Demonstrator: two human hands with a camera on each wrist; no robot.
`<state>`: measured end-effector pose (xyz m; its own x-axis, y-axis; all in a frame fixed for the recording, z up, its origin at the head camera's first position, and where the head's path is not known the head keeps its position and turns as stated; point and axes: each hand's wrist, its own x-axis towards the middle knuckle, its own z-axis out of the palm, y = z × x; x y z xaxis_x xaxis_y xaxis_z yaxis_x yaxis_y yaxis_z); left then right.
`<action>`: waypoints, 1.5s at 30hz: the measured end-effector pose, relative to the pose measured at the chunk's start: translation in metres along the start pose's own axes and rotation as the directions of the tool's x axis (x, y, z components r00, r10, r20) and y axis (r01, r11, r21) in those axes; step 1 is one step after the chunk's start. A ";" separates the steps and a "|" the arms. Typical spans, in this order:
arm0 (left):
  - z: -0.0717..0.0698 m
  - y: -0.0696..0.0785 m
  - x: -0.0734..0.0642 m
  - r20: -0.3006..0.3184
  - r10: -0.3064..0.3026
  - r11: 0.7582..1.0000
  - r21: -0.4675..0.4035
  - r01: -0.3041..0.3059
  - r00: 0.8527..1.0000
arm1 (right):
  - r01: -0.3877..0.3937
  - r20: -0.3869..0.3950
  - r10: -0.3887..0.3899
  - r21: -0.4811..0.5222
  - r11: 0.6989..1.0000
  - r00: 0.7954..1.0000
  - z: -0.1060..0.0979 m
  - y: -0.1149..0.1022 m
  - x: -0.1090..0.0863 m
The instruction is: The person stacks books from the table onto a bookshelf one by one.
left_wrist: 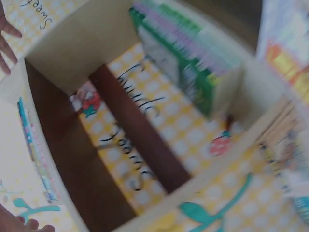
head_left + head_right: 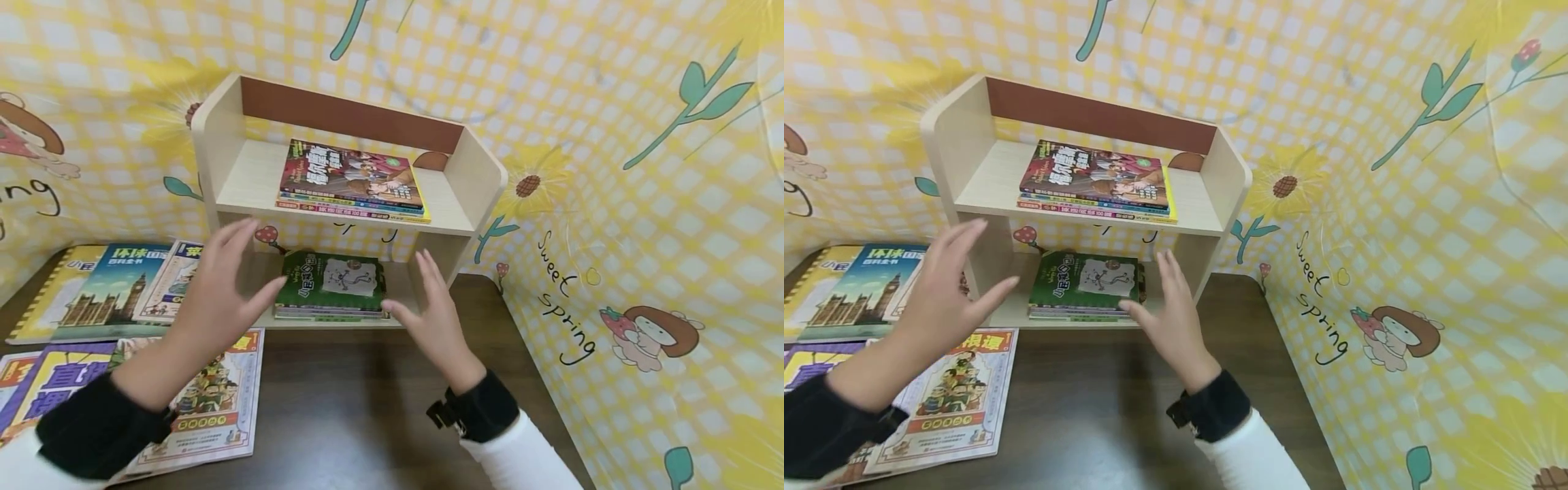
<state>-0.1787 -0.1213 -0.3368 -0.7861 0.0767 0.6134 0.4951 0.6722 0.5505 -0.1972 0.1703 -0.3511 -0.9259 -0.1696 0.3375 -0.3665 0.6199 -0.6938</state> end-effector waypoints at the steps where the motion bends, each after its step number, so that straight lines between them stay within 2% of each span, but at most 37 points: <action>1: -0.002 -0.005 -0.011 -0.005 -0.008 1.000 0.014 0.008 1.000 | -0.012 0.009 0.012 0.007 1.000 1.000 0.003 0.003 -0.009; 4: -0.008 -0.022 -0.041 0.003 -0.083 0.995 0.058 0.083 0.997 | -0.044 0.035 0.043 0.017 0.999 0.998 0.011 0.011 -0.034; 7: -0.014 -0.044 -0.066 0.043 -0.212 0.969 0.137 0.205 0.976 | -0.065 0.051 0.065 -0.003 0.998 0.997 0.020 0.018 -0.054; 10: -0.014 -0.064 -0.086 0.094 -0.339 0.924 0.219 0.313 0.936 | -0.085 0.066 0.087 -0.039 0.996 0.994 0.029 0.025 -0.070; 16: -0.005 -0.097 -0.110 0.204 -0.510 0.841 0.323 0.435 0.835 | -0.116 0.117 0.124 -0.072 0.991 0.985 0.046 0.034 -0.089; 20: 0.002 -0.109 -0.116 0.252 -0.634 0.755 0.405 0.516 0.731 | -0.148 0.173 0.157 -0.067 0.987 0.972 0.056 0.037 -0.094; 24: 0.009 -0.117 -0.118 0.284 -0.758 0.642 0.484 0.595 0.587 | -0.160 0.224 0.173 -0.078 0.984 0.959 0.066 0.041 -0.096; 26: 0.013 -0.119 -0.121 0.289 -0.801 0.593 0.505 0.627 0.525 | -0.160 0.240 0.178 -0.092 0.983 0.954 0.072 0.043 -0.096; 27: 0.015 -0.120 -0.123 0.290 -0.815 0.574 0.517 0.635 0.501 | -0.159 0.243 0.179 -0.100 0.982 0.953 0.075 0.044 -0.096; 28: 0.017 -0.121 -0.125 0.287 -0.825 0.560 0.526 0.640 0.487 | -0.160 0.246 0.182 -0.106 0.981 0.952 0.078 0.045 -0.097; 30: 0.019 -0.122 -0.129 0.279 -0.838 0.540 0.540 0.646 0.468 | -0.164 0.250 0.188 -0.116 0.980 0.950 0.083 0.046 -0.096; 36: 0.022 -0.125 -0.137 0.265 -0.841 0.529 0.585 0.614 0.472 | -0.163 0.257 0.197 -0.151 0.975 0.946 0.094 0.051 -0.093; 38: 0.022 -0.124 -0.139 0.266 -0.834 0.535 0.606 0.589 0.484 | -0.156 0.260 0.196 -0.165 0.974 0.945 0.099 0.053 -0.092; 43: 0.024 -0.118 -0.141 0.272 -0.803 0.563 0.638 0.525 0.531 | -0.142 0.264 0.194 -0.204 0.969 0.945 0.111 0.055 -0.088; 45: 0.024 -0.116 -0.142 0.266 -0.798 0.566 0.637 0.523 0.540 | -0.135 0.275 0.197 -0.226 0.965 0.941 0.116 0.055 -0.086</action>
<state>-0.1337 -0.1920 -0.5012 -0.9183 -0.2991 -0.2593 -0.3666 0.8898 0.2719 -0.1489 0.1301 -0.4920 -0.9686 -0.2486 0.0062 -0.2075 0.7944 -0.5708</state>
